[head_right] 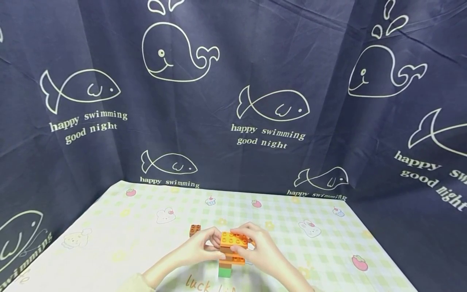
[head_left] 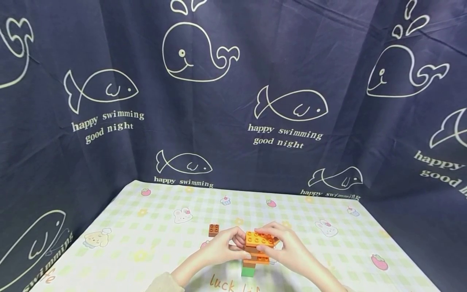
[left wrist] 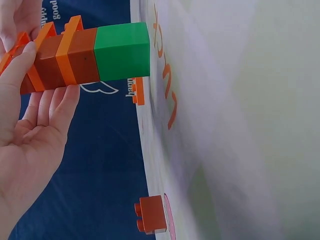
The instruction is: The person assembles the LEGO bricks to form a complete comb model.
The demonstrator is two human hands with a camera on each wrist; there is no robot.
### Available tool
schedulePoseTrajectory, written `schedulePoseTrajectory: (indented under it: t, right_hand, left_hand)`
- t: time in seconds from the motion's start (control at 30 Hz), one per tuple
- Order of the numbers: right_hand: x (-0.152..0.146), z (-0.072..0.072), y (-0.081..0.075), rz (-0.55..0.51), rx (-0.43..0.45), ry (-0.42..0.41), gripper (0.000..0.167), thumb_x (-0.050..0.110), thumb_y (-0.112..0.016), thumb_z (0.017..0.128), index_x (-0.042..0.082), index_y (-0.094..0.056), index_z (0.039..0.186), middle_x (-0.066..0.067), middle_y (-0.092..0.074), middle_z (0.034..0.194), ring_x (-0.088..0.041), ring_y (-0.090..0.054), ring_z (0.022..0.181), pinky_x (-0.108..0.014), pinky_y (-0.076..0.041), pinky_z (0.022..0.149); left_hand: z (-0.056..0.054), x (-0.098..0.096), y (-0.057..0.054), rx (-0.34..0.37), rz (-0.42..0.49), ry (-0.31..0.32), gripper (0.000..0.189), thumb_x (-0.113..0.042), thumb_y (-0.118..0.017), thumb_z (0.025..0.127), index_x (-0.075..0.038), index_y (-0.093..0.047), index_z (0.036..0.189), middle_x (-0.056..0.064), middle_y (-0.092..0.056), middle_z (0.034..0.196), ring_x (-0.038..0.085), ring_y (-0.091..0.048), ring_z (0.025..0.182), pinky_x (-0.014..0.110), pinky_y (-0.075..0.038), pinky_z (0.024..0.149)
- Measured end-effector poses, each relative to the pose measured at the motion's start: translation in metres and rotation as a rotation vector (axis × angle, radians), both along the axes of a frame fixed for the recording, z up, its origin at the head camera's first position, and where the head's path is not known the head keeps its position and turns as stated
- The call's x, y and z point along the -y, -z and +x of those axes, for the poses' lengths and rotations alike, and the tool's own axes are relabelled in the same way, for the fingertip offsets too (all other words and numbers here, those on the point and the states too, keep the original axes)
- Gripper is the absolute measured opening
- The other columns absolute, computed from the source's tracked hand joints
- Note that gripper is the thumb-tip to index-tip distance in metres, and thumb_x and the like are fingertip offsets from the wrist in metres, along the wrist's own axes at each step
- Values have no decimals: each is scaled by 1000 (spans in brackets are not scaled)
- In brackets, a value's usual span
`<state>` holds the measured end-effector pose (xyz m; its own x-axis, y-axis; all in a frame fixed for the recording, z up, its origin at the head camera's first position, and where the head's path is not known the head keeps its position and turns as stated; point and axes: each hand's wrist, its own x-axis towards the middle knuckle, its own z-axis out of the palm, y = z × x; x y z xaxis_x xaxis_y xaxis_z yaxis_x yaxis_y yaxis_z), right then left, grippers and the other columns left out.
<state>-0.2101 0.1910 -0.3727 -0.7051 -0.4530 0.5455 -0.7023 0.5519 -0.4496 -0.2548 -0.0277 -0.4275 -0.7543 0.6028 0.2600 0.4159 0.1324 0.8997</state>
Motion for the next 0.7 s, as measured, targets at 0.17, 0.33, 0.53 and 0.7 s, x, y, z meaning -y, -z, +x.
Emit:
schedulePoseTrajectory:
  t: [0.17, 0.33, 0.53, 0.7]
  right_hand:
    - [0, -2, 2, -16, 1, -33, 26, 19, -73, 82, 13, -68, 107, 6, -66, 98, -1, -52, 83, -18, -49, 65]
    - [-1, -2, 3, -24, 9, -44, 27, 19, -72, 82, 12, -69, 107, 4, -68, 99, 0, -53, 81, -18, -50, 64]
    - [-2, -2, 3, -38, 33, -56, 27, 19, -73, 82, 12, -69, 107, 4, -67, 98, 0, -52, 80, -19, -50, 63]
    - [-2, -4, 2, -36, 36, -83, 27, 20, -73, 82, 11, -69, 107, 2, -67, 96, -1, -51, 77, -19, -49, 61]
  left_hand:
    - [-1, 0, 0, -1, 2, 8, 30, -15, -76, 79, -9, -57, 101, 0, -58, 92, 3, -56, 86, 16, -55, 81]
    - [0, 0, 0, 1, -3, 3, 30, -15, -76, 78, -9, -57, 101, -1, -58, 91, 3, -56, 86, 16, -55, 80]
    - [0, -1, 1, 2, -4, -6, 30, -15, -77, 78, -9, -57, 100, -2, -57, 91, 3, -55, 85, 15, -55, 79]
    - [0, 0, 0, 0, -14, -11, 30, -16, -77, 77, -9, -57, 100, -2, -57, 90, 2, -56, 85, 15, -55, 80]
